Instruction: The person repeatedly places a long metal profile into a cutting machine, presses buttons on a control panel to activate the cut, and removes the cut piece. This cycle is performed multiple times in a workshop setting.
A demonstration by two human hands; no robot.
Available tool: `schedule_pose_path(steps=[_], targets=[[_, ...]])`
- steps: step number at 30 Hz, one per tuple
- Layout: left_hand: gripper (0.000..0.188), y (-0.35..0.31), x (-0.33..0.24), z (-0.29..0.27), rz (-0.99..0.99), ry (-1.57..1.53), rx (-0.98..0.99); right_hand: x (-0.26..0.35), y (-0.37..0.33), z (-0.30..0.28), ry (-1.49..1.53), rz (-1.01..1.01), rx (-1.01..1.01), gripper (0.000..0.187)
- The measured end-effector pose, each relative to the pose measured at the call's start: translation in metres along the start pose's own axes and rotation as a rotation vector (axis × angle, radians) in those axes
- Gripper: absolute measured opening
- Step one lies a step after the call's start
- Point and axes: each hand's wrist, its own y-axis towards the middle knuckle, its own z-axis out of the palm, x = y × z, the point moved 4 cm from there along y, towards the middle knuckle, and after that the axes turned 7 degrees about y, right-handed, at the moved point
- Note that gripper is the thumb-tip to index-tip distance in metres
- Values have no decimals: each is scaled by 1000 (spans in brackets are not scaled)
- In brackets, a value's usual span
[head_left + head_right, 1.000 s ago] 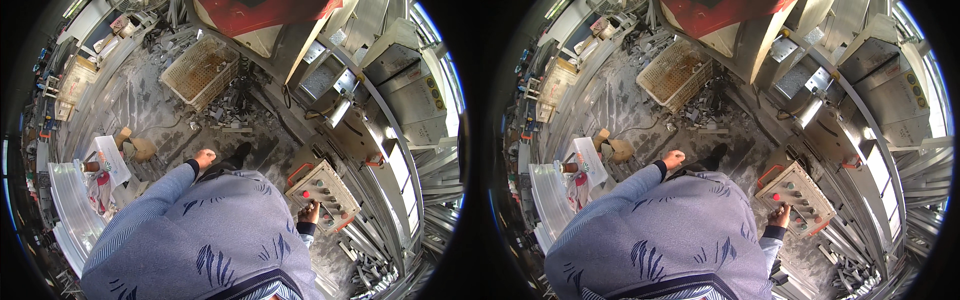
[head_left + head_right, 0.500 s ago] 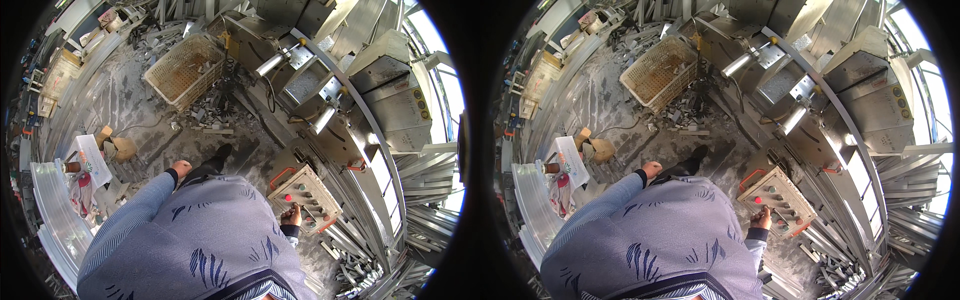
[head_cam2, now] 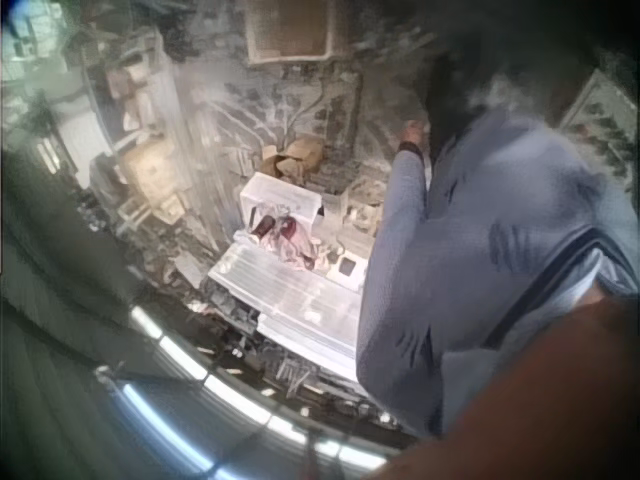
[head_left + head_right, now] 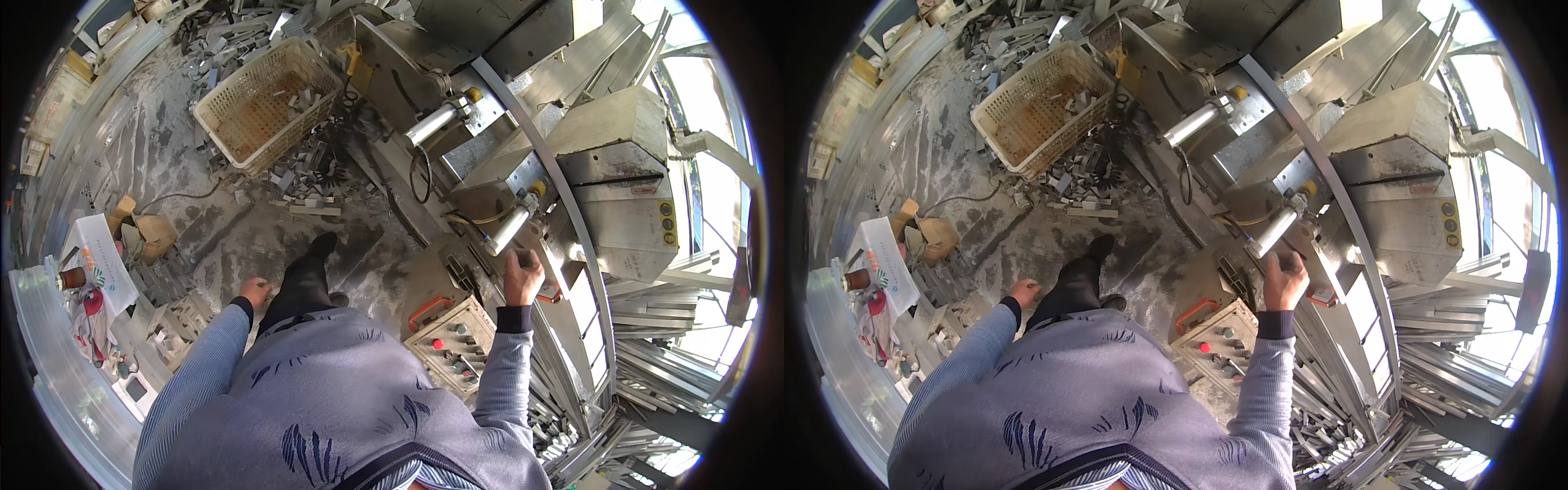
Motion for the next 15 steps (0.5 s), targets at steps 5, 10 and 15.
schedule_pose_path(steps=[5,10,15], targets=[[39,11,48,20,-125,-218,96,37,156,51,-554,-262,-10,25],[34,12,63,34,-228,-482,72,24,267,103,-958,-432,-14,47],[32,16,60,38,-296,-527,77,-20,335,118,-991,-94,189,55]])
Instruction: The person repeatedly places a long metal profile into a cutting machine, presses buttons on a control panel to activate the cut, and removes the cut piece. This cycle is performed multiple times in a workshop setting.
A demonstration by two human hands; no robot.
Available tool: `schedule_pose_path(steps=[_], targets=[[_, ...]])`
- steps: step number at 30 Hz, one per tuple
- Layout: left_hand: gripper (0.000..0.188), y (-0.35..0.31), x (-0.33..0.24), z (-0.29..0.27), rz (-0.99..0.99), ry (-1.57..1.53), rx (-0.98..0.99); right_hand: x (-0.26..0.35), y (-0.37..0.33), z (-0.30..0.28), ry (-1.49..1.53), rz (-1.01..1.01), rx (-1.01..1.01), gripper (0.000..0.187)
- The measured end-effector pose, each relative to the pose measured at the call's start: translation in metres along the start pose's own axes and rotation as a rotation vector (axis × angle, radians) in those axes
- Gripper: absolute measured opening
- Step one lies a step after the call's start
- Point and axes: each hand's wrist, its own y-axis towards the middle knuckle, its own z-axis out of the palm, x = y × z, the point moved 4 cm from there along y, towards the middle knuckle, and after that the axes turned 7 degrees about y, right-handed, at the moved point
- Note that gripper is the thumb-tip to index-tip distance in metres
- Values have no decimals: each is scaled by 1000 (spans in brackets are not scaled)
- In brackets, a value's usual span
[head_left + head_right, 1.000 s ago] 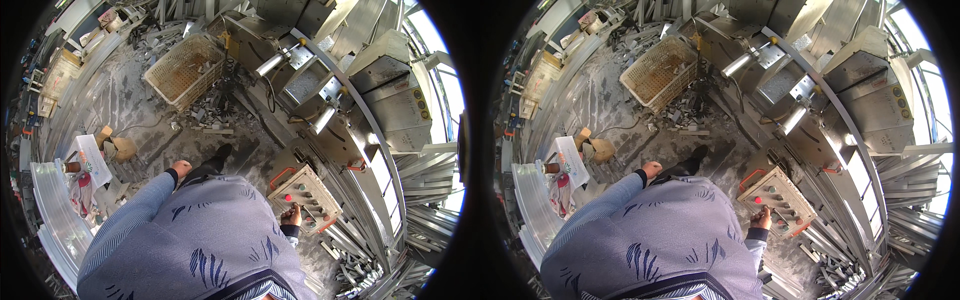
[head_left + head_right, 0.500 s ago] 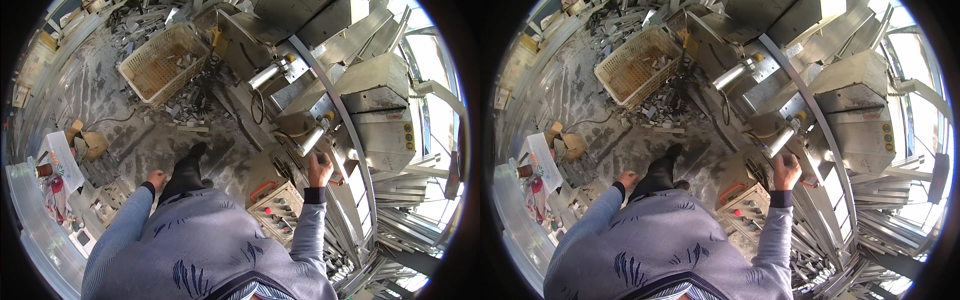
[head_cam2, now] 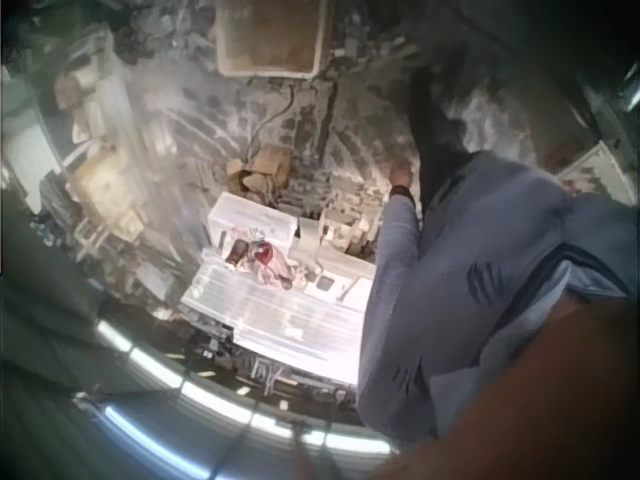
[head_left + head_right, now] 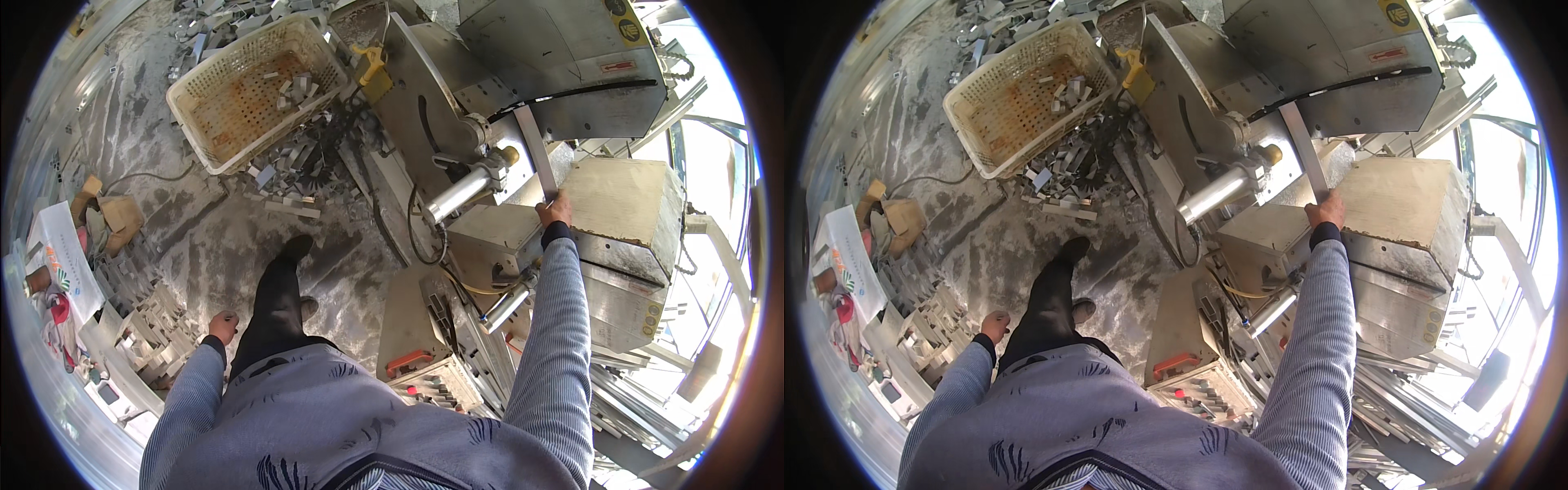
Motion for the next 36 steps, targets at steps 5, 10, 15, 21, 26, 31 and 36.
schedule_pose_path(steps=[5,10,15,21,26,31,36], targets=[[29,6,-12,-2,-24,24,38,-17,18,6,44,-32,-13,45],[27,18,-29,-8,53,49,41,0,20,6,38,-95,-34,40],[25,29,-55,-13,40,13,39,28,24,-2,28,-78,-44,38],[24,30,-76,-14,27,44,75,37,38,3,39,-91,-12,27],[24,33,-75,-11,15,74,100,33,41,7,50,-105,-14,27],[25,44,-73,-3,48,67,94,38,38,5,26,-50,-30,30],[27,50,-83,-2,133,161,91,41,34,1,38,51,29,45]])
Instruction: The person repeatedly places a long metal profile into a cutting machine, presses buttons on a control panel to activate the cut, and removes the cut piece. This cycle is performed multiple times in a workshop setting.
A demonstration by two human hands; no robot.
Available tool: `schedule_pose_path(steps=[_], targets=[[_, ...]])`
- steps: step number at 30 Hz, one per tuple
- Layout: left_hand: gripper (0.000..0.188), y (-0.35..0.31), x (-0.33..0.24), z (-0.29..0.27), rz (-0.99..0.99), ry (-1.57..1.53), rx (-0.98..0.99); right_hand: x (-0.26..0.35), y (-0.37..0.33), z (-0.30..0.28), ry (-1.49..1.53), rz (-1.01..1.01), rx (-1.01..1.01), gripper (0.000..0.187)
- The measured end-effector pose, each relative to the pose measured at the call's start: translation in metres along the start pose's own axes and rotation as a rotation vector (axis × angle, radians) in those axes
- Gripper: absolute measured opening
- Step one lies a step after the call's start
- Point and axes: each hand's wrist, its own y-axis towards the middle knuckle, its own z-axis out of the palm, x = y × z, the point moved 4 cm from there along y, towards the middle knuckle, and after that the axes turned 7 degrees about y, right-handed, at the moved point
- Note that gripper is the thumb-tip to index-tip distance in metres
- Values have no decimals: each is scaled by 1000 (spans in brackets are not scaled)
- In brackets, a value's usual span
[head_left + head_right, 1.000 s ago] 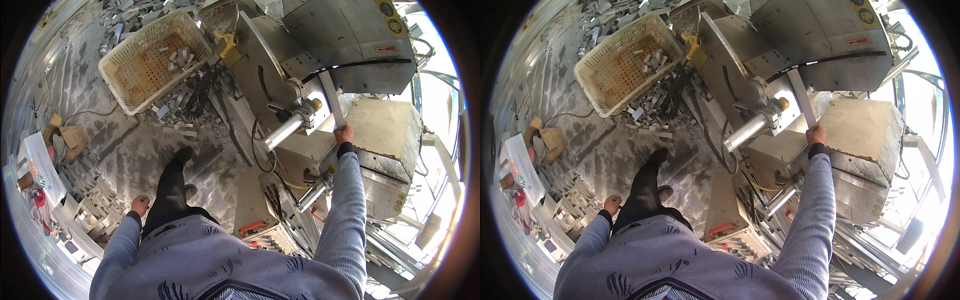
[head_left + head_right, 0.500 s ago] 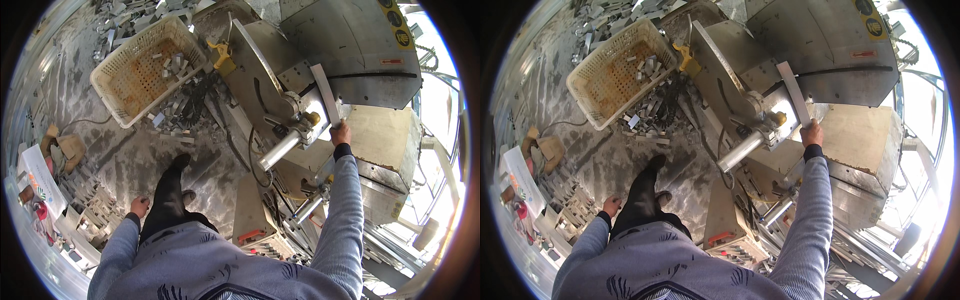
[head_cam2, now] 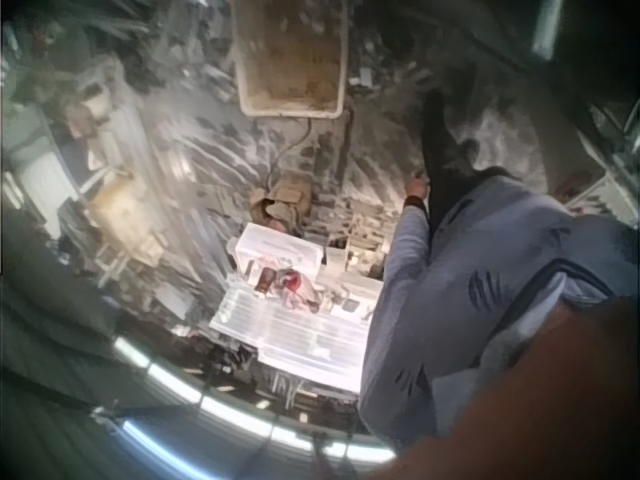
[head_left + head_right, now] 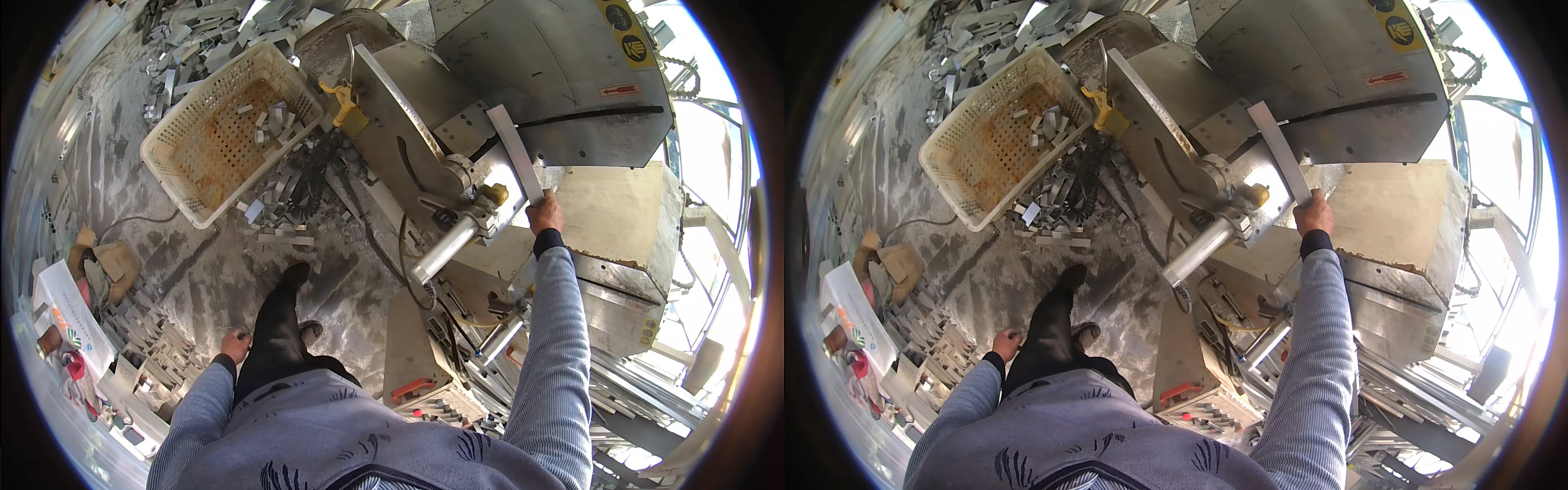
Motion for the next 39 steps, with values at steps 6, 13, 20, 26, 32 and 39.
schedule_pose_path(steps=[6,13,20,26,32,39], targets=[[28,1,-12,-8,66,36,-17,-3,-20,-15,14,-79,-63,71],[31,6,-19,-7,94,233,-22,-23,-131,-60,104,-260,-301,61],[27,-4,-47,4,221,493,-53,-96,-349,-56,307,-48,-423,45],[28,-24,-76,22,236,680,53,-173,-564,36,585,635,-302,37],[31,-52,-100,52,333,865,117,-154,-670,111,478,657,-211,51],[23,-70,-116,79,319,579,186,-147,-676,132,647,676,-312,50]])
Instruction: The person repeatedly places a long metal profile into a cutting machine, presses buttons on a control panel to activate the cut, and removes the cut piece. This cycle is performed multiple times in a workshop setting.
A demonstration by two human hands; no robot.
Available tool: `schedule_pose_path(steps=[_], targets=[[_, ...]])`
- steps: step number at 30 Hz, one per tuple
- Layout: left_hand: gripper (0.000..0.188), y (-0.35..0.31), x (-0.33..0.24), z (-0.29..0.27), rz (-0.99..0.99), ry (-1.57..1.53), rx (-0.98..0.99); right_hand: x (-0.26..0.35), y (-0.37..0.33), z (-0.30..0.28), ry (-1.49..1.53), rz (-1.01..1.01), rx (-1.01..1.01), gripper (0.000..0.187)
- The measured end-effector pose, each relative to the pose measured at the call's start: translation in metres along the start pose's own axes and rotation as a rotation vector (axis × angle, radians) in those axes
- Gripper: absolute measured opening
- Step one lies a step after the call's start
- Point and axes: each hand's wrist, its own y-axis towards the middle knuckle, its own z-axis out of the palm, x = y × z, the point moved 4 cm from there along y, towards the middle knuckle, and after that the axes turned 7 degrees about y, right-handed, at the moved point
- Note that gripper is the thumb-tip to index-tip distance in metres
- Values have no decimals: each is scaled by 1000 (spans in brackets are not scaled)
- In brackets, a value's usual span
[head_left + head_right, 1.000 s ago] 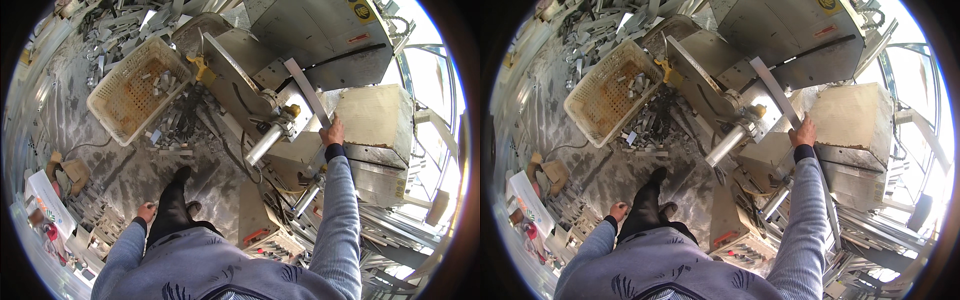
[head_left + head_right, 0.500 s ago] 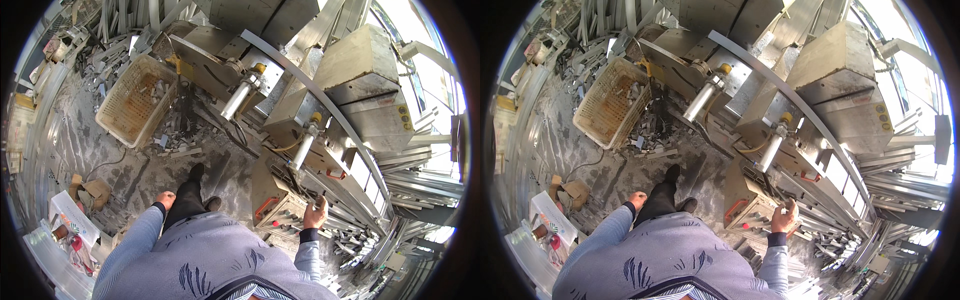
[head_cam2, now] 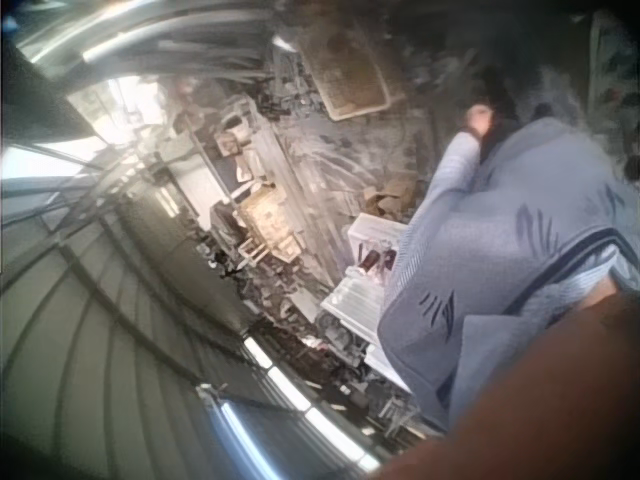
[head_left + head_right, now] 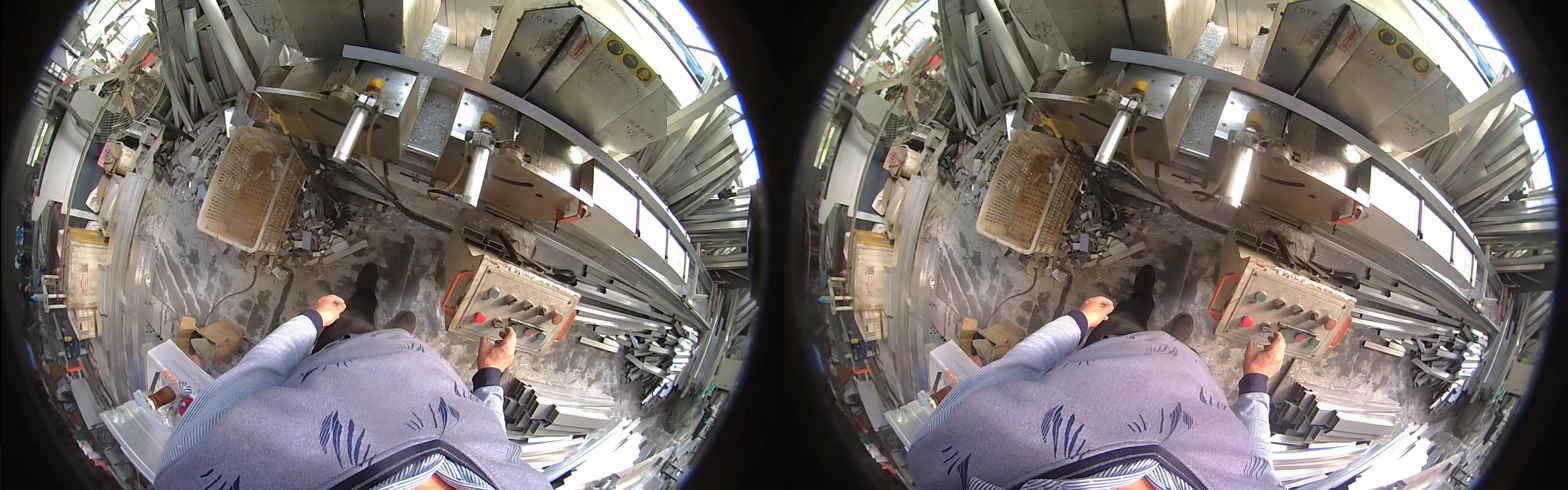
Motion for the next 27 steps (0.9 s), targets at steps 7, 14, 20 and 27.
schedule_pose_path(steps=[7,14,20,27], targets=[[23,-11,8,-1,13,-11,-5,-1,25,0,-147,-172,85,30],[28,-10,37,-18,10,233,-79,-7,33,5,-268,-230,109,27],[27,-13,40,-24,112,298,-137,-1,29,3,-250,-171,72,29],[27,-5,36,-17,255,317,-111,-25,29,-8,174,69,79,27]])
